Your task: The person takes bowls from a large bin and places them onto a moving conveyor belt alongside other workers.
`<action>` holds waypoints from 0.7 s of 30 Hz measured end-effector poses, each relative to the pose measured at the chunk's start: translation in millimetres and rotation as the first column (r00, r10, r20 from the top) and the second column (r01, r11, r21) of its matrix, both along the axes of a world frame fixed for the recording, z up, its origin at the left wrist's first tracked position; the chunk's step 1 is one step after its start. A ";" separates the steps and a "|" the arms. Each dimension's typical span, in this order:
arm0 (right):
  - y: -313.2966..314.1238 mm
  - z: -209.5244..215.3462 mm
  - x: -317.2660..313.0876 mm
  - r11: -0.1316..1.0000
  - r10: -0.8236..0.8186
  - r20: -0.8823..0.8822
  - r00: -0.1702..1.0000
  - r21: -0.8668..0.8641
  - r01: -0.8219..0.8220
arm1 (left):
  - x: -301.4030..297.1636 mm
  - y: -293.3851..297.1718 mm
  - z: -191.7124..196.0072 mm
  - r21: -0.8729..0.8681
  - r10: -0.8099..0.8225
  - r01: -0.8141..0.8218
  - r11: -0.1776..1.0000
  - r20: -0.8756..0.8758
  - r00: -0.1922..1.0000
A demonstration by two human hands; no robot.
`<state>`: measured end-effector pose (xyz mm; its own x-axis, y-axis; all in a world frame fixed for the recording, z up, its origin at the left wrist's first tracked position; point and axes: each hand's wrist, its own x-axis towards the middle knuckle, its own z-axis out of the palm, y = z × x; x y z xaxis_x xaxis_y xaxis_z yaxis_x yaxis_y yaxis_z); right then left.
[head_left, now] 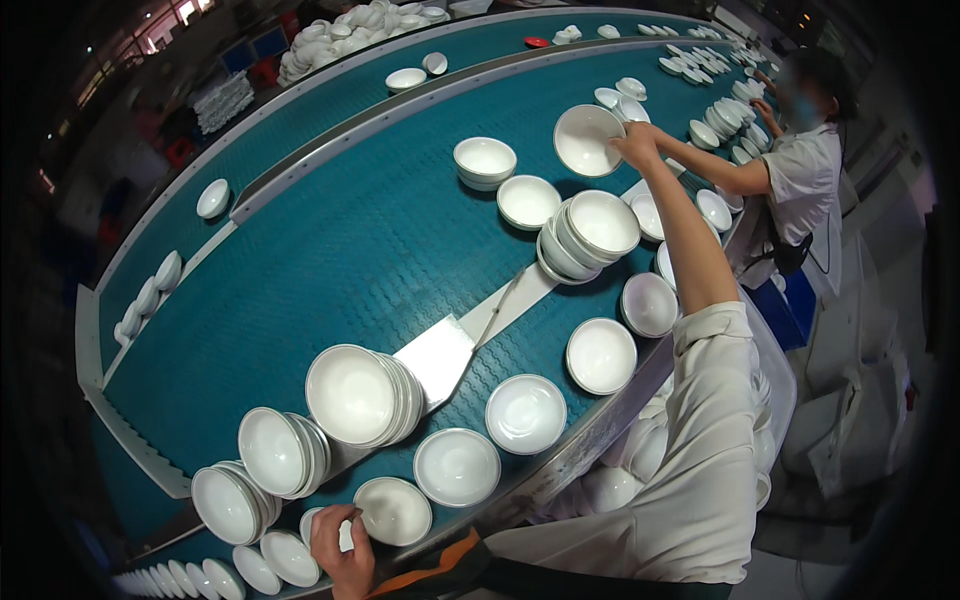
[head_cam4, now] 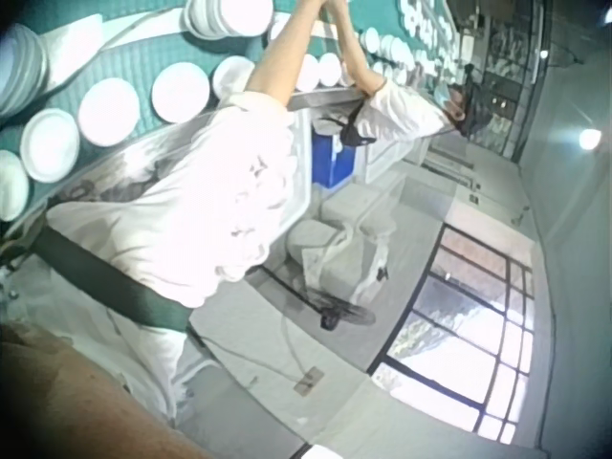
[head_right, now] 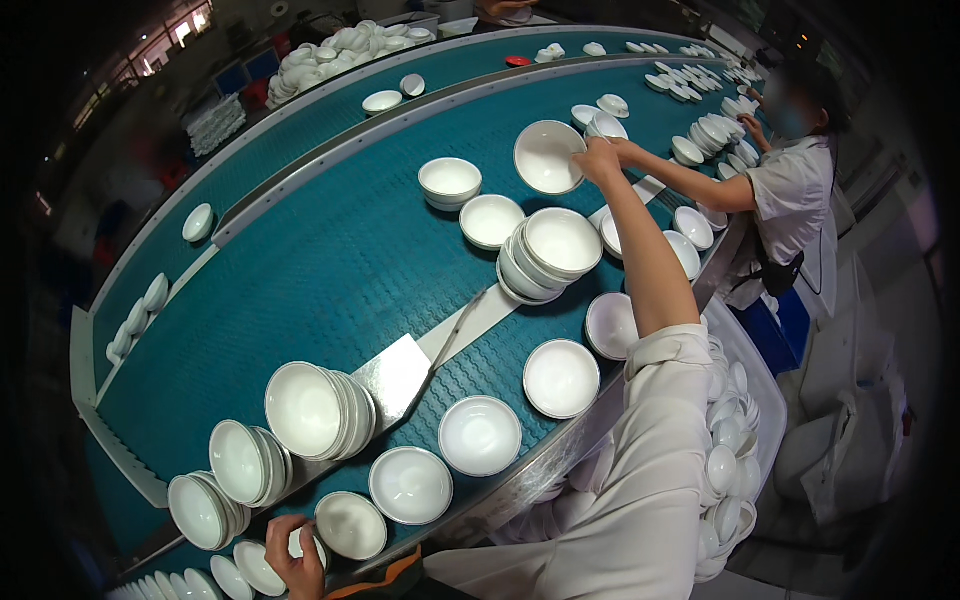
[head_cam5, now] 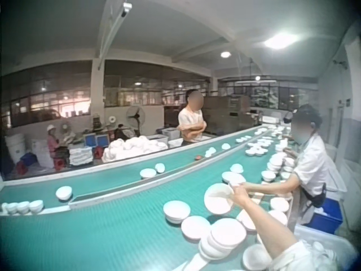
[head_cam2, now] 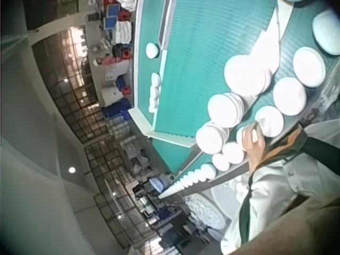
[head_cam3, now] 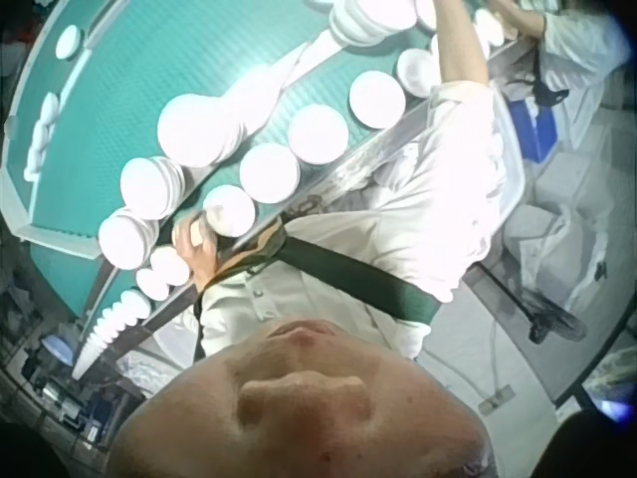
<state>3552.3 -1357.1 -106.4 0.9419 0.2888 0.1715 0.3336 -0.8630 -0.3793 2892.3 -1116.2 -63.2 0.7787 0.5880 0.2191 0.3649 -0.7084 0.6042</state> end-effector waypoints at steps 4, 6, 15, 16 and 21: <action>99.7 8.8 -24.4 0.981 0.162 -0.151 0.975 0.136 -0.142 | 3.6 3.1 6.8 -0.004 -0.058 0.058 0.998 0.052 0.997; 140.4 -1.0 -28.3 0.991 0.119 -0.172 0.978 0.080 -0.106 | -0.1 6.5 6.6 -0.008 -0.053 0.054 0.999 0.064 0.997; 236.0 -82.5 -66.6 0.783 0.256 -0.555 0.791 0.599 0.168 | -26.9 11.0 10.4 -0.048 0.170 -0.168 0.985 0.049 0.984; 232.4 -72.7 -76.1 0.848 0.242 -0.620 0.746 0.509 0.148 | -28.8 10.9 6.8 -0.069 0.197 -0.193 0.979 0.061 0.978; 231.8 -86.6 -87.6 0.649 0.601 -0.664 0.445 0.730 0.213 | -25.0 14.1 -1.1 -0.069 0.109 -0.103 0.992 0.084 0.991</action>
